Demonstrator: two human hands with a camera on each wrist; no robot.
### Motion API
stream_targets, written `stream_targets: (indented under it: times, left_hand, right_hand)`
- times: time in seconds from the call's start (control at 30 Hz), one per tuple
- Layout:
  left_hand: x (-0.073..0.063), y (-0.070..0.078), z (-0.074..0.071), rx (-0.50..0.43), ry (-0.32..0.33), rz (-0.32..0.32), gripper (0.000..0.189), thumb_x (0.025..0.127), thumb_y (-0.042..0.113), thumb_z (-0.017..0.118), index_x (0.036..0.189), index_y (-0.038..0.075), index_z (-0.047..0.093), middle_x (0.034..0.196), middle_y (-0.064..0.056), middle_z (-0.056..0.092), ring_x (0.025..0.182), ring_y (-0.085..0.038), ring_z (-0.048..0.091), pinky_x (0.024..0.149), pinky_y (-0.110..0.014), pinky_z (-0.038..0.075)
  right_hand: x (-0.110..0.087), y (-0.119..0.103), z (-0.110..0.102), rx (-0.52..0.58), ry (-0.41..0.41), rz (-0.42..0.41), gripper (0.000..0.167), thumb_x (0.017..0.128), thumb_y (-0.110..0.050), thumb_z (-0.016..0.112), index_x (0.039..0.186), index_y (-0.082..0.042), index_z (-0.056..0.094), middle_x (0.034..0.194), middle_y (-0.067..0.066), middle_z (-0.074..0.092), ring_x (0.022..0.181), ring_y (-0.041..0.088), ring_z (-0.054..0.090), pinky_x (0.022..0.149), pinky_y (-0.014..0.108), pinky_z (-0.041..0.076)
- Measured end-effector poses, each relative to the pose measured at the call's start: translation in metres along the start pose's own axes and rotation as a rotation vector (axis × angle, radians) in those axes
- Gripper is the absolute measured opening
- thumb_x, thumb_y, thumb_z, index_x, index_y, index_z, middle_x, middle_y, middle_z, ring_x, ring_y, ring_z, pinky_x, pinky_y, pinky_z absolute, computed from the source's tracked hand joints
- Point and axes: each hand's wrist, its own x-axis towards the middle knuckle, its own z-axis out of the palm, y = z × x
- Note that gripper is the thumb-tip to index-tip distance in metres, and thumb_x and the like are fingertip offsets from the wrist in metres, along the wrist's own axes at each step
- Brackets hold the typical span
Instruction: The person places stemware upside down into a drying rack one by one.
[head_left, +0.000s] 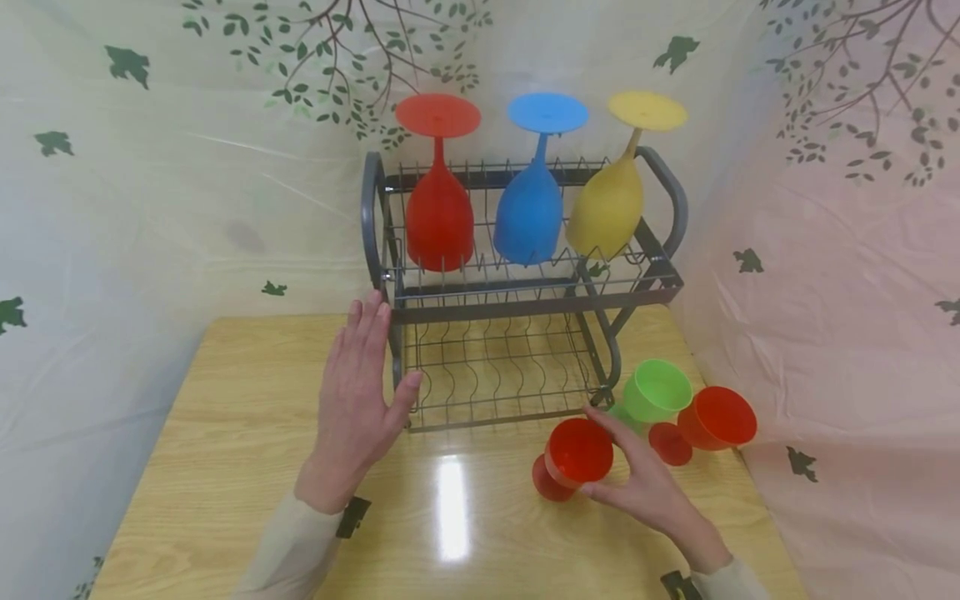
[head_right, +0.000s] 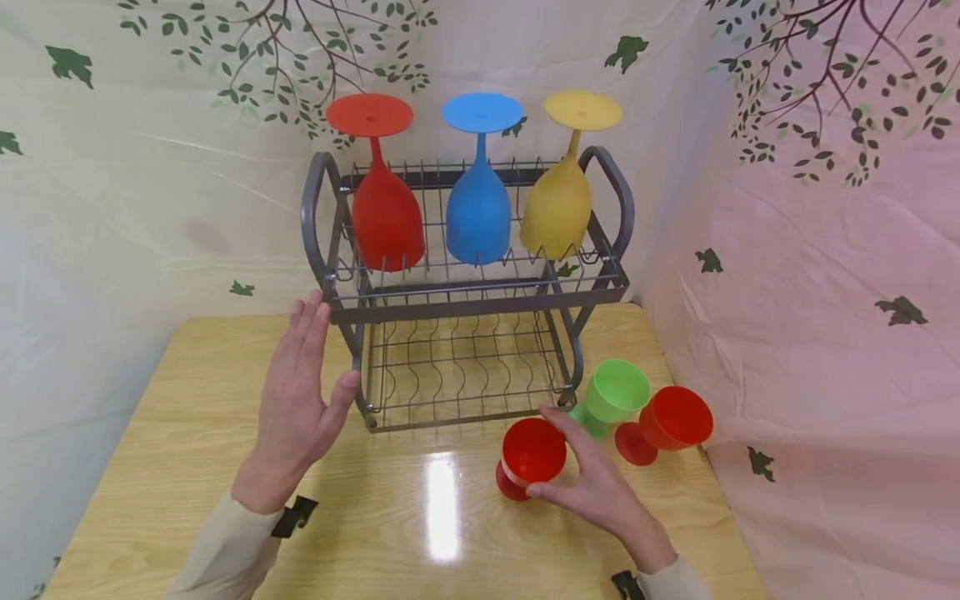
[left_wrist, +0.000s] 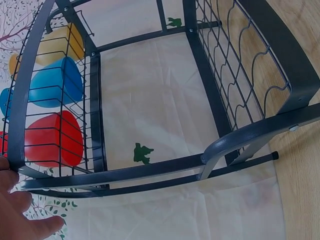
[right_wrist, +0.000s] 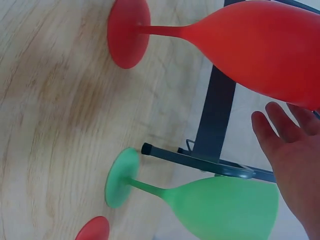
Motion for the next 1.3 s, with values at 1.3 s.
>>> stream_targets:
  times: [1.3]
  left_hand:
    - [-0.016,0.002,-0.007,-0.005,0.088,0.053,0.072,0.109,0.048,0.038,0.152,-0.01,0.039,0.162,-0.024,0.038,0.15,-0.041,0.034,0.125,-0.049,0.026]
  right_hand:
    - [0.014,0.005,0.017,0.037,-0.021,-0.014,0.1,0.075,-0.027,0.095,0.157,-0.014,0.04,0.152,0.006,0.052,0.131,0.029,0.057,0.098,0.051,0.056]
